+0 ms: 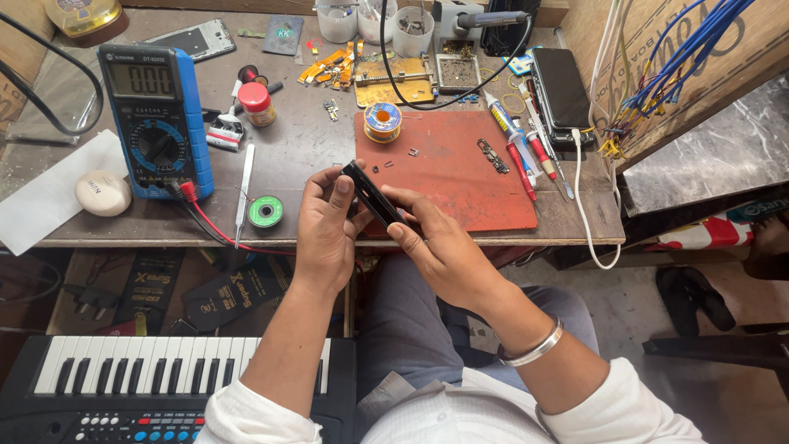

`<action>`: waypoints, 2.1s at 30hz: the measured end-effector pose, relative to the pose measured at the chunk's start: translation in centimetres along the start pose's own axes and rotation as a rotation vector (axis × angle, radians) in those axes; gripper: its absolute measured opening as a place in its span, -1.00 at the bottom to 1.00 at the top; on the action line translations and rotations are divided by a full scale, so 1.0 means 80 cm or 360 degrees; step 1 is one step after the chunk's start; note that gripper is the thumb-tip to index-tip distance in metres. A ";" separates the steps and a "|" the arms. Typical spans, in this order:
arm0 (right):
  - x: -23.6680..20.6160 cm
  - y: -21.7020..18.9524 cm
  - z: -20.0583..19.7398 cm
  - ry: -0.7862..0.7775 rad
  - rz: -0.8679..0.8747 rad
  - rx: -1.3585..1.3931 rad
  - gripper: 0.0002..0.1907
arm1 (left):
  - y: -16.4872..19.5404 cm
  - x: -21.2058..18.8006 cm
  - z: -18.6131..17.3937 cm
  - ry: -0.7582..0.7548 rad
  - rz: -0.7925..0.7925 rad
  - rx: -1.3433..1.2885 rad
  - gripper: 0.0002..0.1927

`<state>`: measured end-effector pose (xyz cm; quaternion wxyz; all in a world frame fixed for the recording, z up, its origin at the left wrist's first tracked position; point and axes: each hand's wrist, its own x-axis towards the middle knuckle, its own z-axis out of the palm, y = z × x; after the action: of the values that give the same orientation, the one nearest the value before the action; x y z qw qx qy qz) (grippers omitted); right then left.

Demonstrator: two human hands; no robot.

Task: The person repairs a smartphone at a cluttered workbench. They use a multimeter probe to test points on the phone's exposed motherboard, manipulate small components on the board, then pick up the phone body, work along its edges, and press the device together with both hands.

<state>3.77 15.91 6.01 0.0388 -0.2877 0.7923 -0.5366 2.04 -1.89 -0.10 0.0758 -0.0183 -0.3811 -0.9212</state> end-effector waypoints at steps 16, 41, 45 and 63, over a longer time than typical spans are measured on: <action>0.011 0.004 -0.014 0.0178 0.0147 -0.0020 -0.64 | 0.002 0.001 -0.002 -0.0025 -0.0049 -0.0024 -0.57; 0.044 0.117 -0.156 -0.0116 0.0524 0.0286 -0.58 | 0.028 -0.008 0.002 -0.0115 -0.0103 -0.0463 -0.30; 0.063 0.107 -0.159 -0.0279 0.0442 -0.0180 -0.64 | 0.027 -0.008 0.006 -0.0114 -0.0122 -0.0438 -0.23; 0.075 0.041 -0.107 0.0036 -0.0149 -0.0865 -0.80 | 0.029 -0.009 0.011 -0.0156 -0.0115 -0.0450 -0.30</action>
<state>-5.74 20.84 8.24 -0.0733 -0.3178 0.8934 -0.3089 3.06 -2.84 2.09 0.0205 -0.0601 -0.2513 -0.9658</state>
